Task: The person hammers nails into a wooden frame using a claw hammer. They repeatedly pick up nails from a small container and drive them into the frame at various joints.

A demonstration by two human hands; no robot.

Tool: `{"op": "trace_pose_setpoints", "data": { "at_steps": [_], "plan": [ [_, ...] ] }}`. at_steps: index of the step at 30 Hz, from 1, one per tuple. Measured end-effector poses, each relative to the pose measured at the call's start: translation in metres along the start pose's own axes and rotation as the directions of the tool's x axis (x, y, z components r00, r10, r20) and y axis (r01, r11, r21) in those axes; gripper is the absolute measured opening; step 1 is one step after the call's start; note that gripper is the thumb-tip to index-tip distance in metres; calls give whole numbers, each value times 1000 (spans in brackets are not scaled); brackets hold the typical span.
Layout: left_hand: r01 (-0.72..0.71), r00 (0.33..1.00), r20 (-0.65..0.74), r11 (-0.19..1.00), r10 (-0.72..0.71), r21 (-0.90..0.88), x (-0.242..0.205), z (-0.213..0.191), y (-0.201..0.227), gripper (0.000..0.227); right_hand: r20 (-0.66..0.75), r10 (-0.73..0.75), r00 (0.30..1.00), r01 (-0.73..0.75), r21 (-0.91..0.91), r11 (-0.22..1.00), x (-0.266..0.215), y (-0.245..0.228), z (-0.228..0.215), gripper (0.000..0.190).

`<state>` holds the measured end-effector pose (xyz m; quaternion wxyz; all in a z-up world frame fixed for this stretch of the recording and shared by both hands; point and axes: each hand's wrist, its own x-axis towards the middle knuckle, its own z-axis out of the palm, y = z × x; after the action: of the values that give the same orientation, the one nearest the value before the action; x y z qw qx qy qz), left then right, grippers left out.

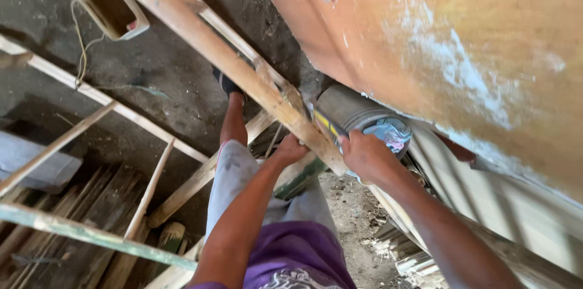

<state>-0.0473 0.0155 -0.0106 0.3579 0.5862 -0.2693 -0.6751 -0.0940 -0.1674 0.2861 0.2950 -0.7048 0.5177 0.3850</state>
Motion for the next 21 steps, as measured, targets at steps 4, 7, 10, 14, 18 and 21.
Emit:
{"op": "trace_pose_setpoints", "data": {
  "at_steps": [4,7,10,14,18,21],
  "plan": [
    [-43,995,-81,963,67,267,-28,8,24,28,-376,-78,923,150,166,975,-29,-25,15,43],
    [-56,990,-108,955,91,290,-51,-4,42,31,-433,-100,896,291,402,868,-62,-48,18,42],
    [-56,921,-359,964,150,261,-89,-42,75,26,-329,-146,933,335,648,684,-97,-96,15,40],
    [-141,802,-597,970,-4,-196,-147,-137,145,23,-289,-335,897,433,731,528,-137,-169,1,36],
    [-427,741,-668,816,68,-390,-204,-265,222,22,-139,-442,886,354,818,453,-152,-266,-14,33],
    [-543,646,-754,767,121,-343,-239,-358,268,22,-82,-465,882,345,783,517,-146,-362,-40,34]
  ]
}}
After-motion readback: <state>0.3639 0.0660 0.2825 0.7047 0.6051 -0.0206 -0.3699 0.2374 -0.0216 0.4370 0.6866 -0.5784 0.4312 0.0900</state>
